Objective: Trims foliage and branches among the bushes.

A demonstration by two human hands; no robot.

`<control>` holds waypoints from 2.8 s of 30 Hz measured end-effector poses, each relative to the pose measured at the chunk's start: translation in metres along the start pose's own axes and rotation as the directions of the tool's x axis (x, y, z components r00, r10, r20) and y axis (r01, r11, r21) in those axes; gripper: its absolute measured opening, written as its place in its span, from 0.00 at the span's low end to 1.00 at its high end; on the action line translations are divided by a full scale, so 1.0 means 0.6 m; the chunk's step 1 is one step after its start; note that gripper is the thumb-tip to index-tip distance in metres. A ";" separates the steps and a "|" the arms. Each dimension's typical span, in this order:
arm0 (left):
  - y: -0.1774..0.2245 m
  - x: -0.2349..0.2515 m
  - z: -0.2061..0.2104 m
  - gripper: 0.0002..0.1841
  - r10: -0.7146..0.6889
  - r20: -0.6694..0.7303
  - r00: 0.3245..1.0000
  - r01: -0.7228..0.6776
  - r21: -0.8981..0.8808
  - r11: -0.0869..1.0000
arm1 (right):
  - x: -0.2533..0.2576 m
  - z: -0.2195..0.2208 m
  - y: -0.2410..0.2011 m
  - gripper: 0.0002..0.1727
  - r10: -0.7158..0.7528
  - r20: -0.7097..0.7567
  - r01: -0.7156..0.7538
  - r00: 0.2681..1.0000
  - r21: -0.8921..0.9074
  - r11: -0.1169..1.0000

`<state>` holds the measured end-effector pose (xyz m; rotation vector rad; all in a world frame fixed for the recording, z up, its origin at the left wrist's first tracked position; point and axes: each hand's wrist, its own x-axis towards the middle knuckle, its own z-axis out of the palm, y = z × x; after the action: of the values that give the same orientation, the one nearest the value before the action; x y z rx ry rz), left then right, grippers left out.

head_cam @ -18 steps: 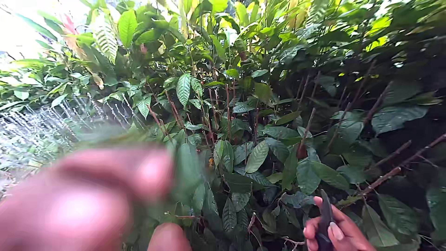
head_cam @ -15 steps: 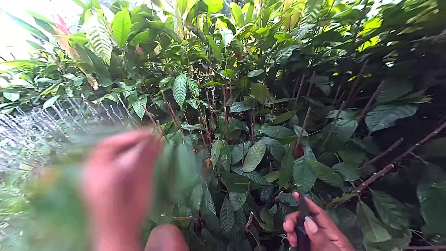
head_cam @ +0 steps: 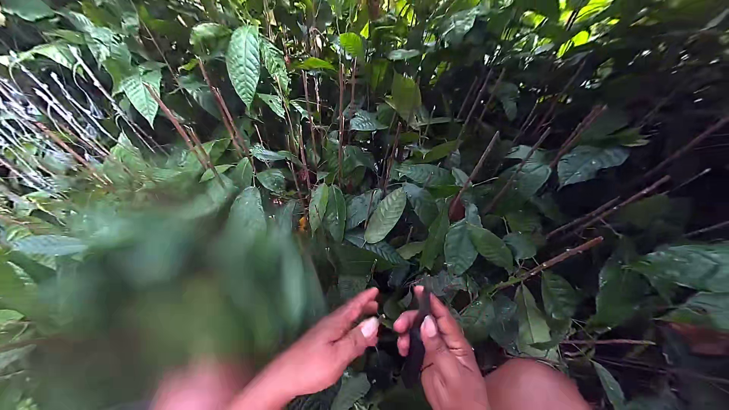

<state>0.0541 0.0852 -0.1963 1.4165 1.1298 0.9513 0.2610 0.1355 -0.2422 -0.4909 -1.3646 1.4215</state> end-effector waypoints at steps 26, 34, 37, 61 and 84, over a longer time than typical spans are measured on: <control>-0.044 0.051 0.042 0.14 -0.120 -0.210 0.970 0.043 -0.339 0.940 | -0.043 -0.012 0.048 0.29 0.220 0.225 -0.224 0.949 -0.009 0.975; -0.035 0.060 0.038 0.25 -0.253 -0.232 0.939 0.145 -0.401 0.905 | -0.041 -0.019 0.067 0.31 0.280 0.236 -0.270 0.931 -0.075 0.960; -0.038 0.054 0.017 0.34 -0.228 -0.204 0.952 0.134 -0.392 0.910 | -0.037 -0.014 0.032 0.32 0.231 0.172 -0.214 0.958 -0.111 0.970; -0.146 0.241 -0.050 0.17 -0.142 -0.095 0.985 0.099 -0.360 0.928 | 0.099 -0.047 0.180 0.32 0.230 0.055 -0.232 0.972 0.036 0.972; -0.134 0.247 -0.056 0.15 -0.195 -0.084 0.977 0.159 -0.320 0.934 | 0.100 -0.063 0.186 0.34 0.193 0.107 -0.202 0.975 0.082 0.976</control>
<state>0.0460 0.2382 -0.2744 0.9983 1.1142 1.0394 0.2273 0.2278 -0.3309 -0.5136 -1.3497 1.6831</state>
